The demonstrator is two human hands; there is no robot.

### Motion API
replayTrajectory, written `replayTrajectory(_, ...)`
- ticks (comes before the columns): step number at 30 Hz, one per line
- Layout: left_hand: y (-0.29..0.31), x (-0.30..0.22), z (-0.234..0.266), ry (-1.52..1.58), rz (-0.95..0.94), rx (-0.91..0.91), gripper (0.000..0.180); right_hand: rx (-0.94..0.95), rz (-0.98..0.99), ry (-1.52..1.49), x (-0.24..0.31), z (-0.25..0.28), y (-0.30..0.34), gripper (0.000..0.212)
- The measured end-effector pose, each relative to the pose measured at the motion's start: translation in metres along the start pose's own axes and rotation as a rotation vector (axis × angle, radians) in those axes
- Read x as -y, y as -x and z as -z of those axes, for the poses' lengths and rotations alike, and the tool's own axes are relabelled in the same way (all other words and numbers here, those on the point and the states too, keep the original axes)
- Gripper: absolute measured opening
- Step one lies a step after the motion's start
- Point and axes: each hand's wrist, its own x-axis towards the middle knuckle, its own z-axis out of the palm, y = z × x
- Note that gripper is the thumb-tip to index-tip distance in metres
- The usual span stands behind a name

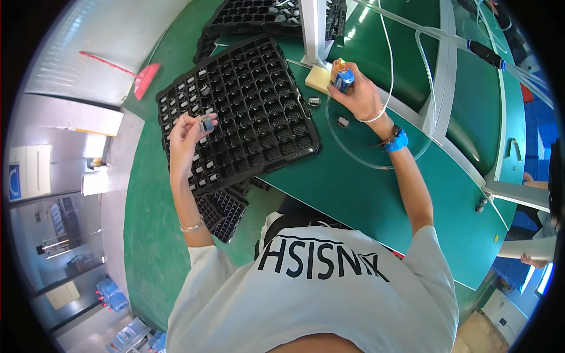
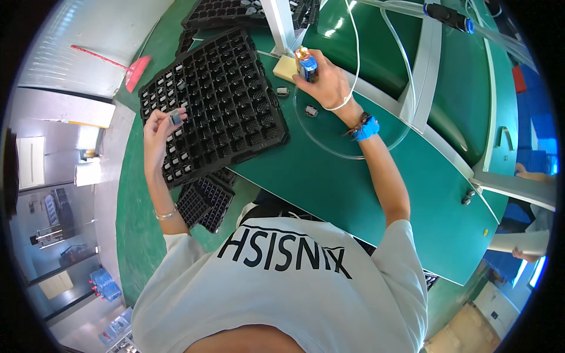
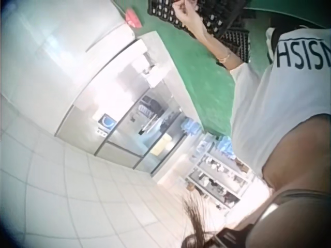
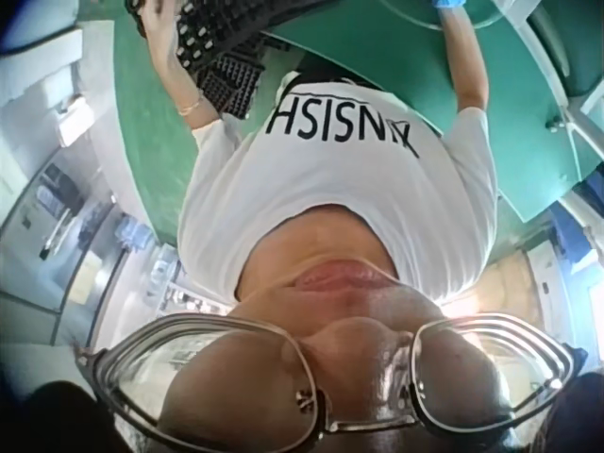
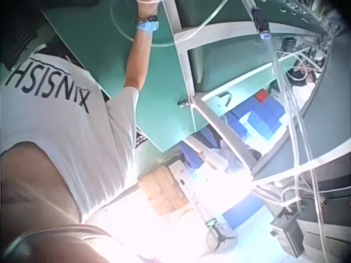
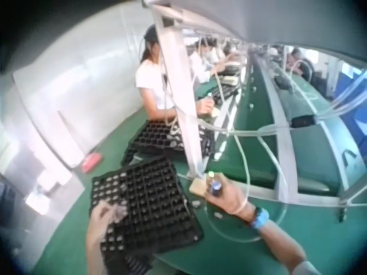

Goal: Assembling small electronic components into a fixture at a factory station.

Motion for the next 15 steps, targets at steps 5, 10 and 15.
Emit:
replayTrajectory(5,0.030,-0.010,-0.025,0.528,-0.028,0.222,0.026,-0.068,0.049,0.051,0.002,0.001,-0.001,0.054)
replayTrajectory(10,0.057,-0.015,-0.060,0.719,-0.022,0.414,0.058,-0.050,-0.043,0.087,0.001,-0.004,-0.005,0.037)
replayTrajectory(15,0.072,-0.017,-0.083,0.865,0.085,0.498,0.041,-0.050,-0.138,-0.316,-0.053,0.011,-0.037,0.029)
